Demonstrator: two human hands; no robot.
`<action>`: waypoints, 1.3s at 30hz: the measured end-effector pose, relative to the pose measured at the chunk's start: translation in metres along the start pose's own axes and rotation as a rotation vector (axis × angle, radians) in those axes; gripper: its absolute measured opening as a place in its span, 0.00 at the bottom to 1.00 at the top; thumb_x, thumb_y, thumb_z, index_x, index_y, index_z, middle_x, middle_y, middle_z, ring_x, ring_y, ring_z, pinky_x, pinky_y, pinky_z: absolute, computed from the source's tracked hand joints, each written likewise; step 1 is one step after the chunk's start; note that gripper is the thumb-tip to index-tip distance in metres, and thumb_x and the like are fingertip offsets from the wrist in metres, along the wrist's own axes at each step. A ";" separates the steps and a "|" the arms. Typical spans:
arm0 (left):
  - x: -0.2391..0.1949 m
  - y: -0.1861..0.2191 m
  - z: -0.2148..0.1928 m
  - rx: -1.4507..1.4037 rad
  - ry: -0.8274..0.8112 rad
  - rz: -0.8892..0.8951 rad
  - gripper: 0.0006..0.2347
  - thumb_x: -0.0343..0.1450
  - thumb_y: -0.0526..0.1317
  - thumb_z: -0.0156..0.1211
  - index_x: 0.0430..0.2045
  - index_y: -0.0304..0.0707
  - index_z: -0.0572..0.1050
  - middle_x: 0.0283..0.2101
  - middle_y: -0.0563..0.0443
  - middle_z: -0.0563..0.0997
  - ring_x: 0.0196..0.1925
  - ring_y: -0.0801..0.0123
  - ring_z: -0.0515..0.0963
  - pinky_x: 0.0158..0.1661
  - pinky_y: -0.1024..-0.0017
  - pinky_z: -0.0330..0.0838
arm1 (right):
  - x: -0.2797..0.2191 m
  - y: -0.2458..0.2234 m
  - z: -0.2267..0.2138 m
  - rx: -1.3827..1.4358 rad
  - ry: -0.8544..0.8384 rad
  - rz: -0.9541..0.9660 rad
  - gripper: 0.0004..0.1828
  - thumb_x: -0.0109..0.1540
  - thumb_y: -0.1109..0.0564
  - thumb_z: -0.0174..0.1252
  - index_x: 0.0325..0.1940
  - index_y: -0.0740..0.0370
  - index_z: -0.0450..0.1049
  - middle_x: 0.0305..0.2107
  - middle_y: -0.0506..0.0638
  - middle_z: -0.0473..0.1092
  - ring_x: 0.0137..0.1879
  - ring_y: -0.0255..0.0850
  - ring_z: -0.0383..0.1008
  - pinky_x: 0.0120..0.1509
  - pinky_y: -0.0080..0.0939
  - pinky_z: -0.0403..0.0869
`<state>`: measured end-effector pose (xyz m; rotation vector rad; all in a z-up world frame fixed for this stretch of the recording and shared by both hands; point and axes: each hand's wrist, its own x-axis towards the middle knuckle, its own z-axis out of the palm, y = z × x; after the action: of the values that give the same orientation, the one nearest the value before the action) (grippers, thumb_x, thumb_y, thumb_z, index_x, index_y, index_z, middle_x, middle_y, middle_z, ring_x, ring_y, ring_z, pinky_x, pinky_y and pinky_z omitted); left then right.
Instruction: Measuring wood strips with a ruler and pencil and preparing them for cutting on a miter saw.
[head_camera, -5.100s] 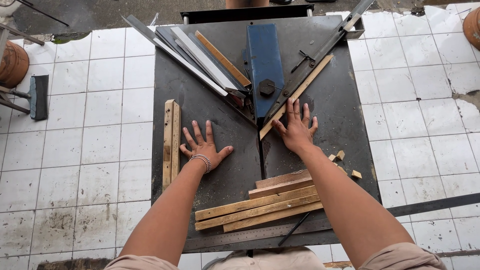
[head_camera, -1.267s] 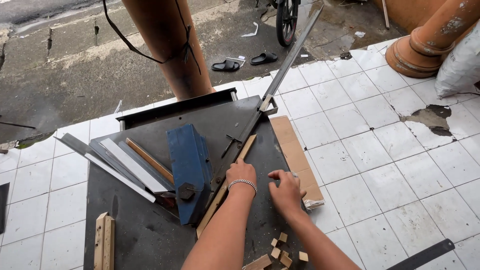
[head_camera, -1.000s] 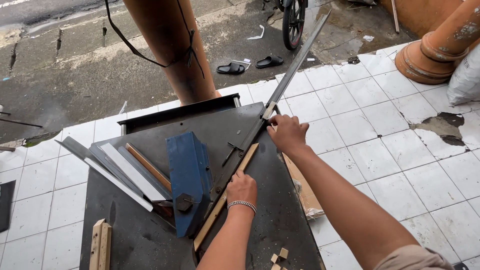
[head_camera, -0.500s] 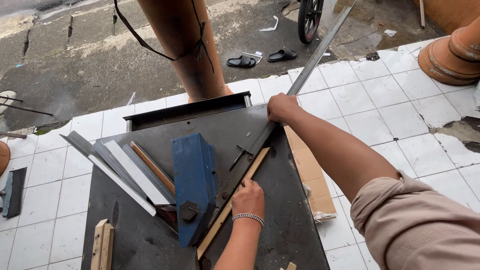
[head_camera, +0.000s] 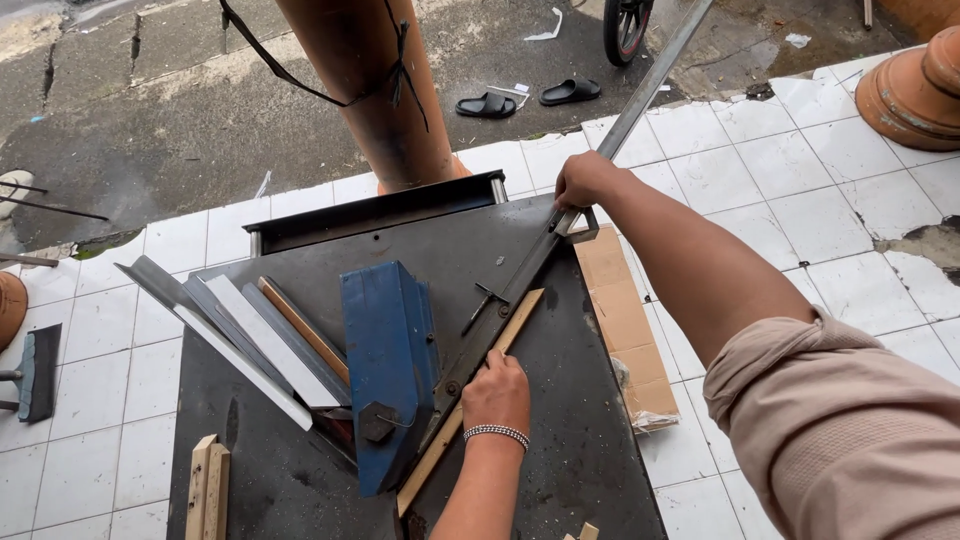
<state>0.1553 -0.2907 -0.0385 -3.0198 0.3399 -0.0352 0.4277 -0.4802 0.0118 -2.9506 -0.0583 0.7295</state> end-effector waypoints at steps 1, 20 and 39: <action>-0.006 0.002 0.000 -0.001 -0.007 -0.001 0.05 0.58 0.30 0.61 0.21 0.40 0.72 0.26 0.53 0.70 0.17 0.75 0.73 0.14 0.76 0.71 | -0.006 0.002 0.003 0.000 -0.007 -0.001 0.08 0.50 0.48 0.61 0.31 0.46 0.79 0.26 0.42 0.73 0.38 0.36 0.70 0.38 0.35 0.70; -0.007 -0.009 -0.021 -0.163 -0.145 0.019 0.10 0.59 0.28 0.57 0.33 0.31 0.70 0.30 0.53 0.68 0.25 0.65 0.78 0.24 0.64 0.75 | -0.091 -0.048 0.030 -0.024 0.089 -0.260 0.18 0.60 0.44 0.41 0.51 0.46 0.67 0.47 0.50 0.65 0.51 0.52 0.67 0.51 0.54 0.68; -0.009 -0.008 -0.024 -0.167 -0.127 0.010 0.13 0.60 0.27 0.55 0.38 0.30 0.69 0.32 0.51 0.68 0.24 0.62 0.78 0.24 0.62 0.74 | -0.024 -0.059 0.096 -0.291 0.013 -0.259 0.17 0.55 0.44 0.46 0.32 0.52 0.76 0.30 0.50 0.71 0.39 0.44 0.70 0.49 0.43 0.61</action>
<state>0.1472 -0.2835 -0.0139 -3.1648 0.3627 0.1939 0.3605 -0.4146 -0.0552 -3.1275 -0.5805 0.7178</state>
